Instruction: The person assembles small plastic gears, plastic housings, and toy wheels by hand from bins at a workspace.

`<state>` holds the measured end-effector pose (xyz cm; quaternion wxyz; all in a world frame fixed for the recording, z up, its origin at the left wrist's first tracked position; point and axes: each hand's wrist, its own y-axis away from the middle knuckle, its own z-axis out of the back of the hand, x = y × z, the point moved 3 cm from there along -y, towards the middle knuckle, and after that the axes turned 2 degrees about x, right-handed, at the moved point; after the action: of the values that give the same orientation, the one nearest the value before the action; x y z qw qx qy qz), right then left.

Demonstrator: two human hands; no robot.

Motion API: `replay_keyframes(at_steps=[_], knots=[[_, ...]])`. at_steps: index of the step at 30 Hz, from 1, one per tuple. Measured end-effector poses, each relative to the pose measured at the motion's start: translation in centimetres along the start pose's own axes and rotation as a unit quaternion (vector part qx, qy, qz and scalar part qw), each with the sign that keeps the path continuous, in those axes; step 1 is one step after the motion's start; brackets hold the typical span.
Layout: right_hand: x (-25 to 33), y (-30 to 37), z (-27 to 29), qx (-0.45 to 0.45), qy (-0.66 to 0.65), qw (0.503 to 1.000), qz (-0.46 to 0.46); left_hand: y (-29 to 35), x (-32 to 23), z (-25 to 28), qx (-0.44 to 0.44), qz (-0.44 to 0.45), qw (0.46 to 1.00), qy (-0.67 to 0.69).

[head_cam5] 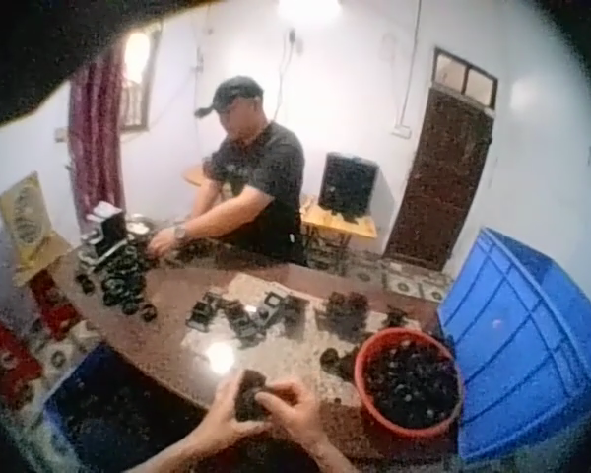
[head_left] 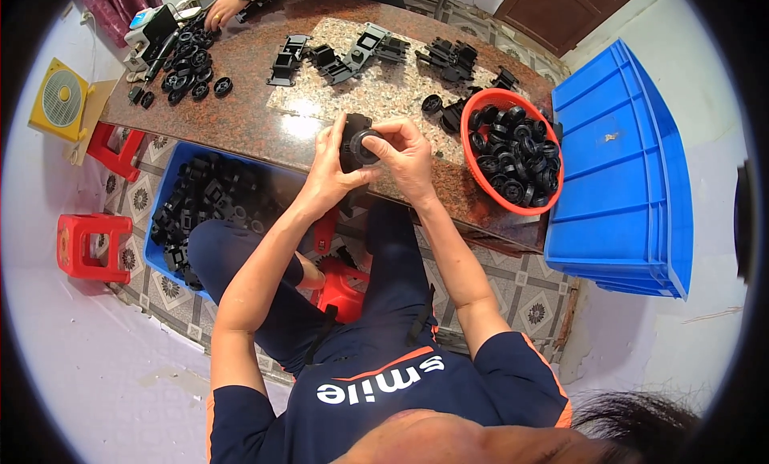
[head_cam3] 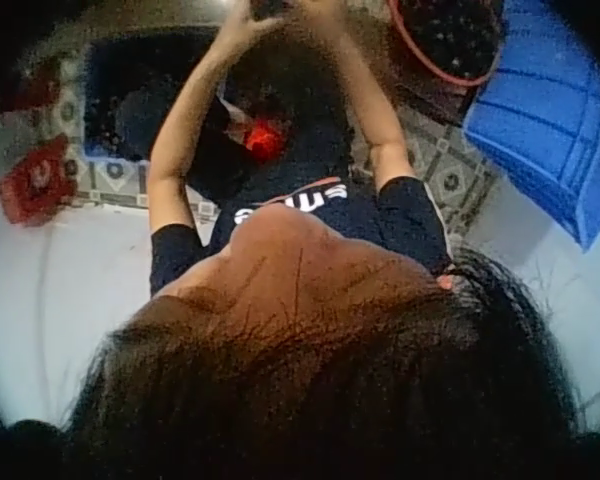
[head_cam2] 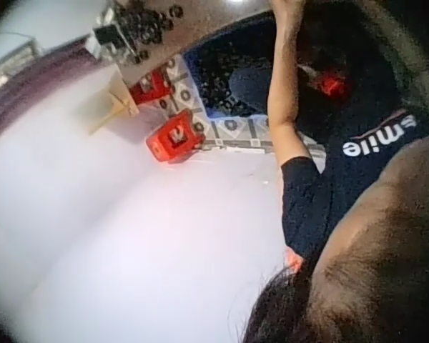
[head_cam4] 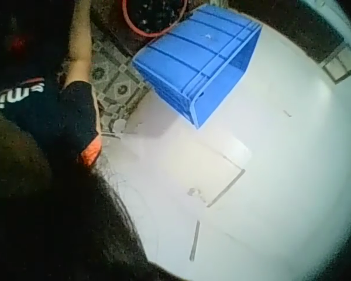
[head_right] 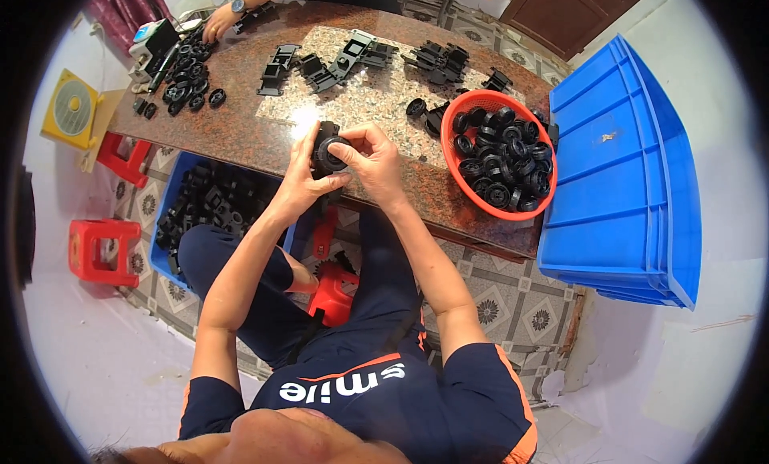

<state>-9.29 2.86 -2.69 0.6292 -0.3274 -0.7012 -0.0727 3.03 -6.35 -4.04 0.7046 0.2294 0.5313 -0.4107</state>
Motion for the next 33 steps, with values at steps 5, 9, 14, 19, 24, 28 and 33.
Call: replay_keyframes(at_steps=[5, 9, 14, 19, 24, 28, 33], knots=[[0.1, -0.1, 0.6, 0.008, 0.142, 0.99, 0.011, 0.2, -0.6, 0.1, 0.064, 0.033, 0.988, 0.136], [1.1, -0.5, -0.1, 0.112, -0.001, 0.993, -0.039, 0.0, -1.2, -0.2, 0.098, 0.057, 0.971, 0.211], [0.3, 0.4, 0.0, 0.081, -0.028, 0.995, -0.041, 0.6, -2.3, -0.4, 0.1, 0.065, 0.945, 0.303], [-3.3, -3.5, 3.2, 0.128, 0.073, 0.981, -0.122, 0.1, -1.3, -1.0, -0.01, 0.127, 0.955, 0.266], [-6.3, -6.9, 9.9, -0.035, 0.825, 0.549, 0.128, -1.1, -0.5, 1.7, -0.125, 0.22, 0.883, 0.396], [-7.1, -7.3, 10.8, -0.039, 0.836, 0.536, 0.109, -0.6, 0.7, 2.0, -0.141, 0.208, 0.871, 0.422], [-0.2, -3.0, 3.2, 0.013, 0.14, 0.981, -0.132, -0.8, 2.8, 2.4, -0.179, 0.192, 0.89, 0.373]])
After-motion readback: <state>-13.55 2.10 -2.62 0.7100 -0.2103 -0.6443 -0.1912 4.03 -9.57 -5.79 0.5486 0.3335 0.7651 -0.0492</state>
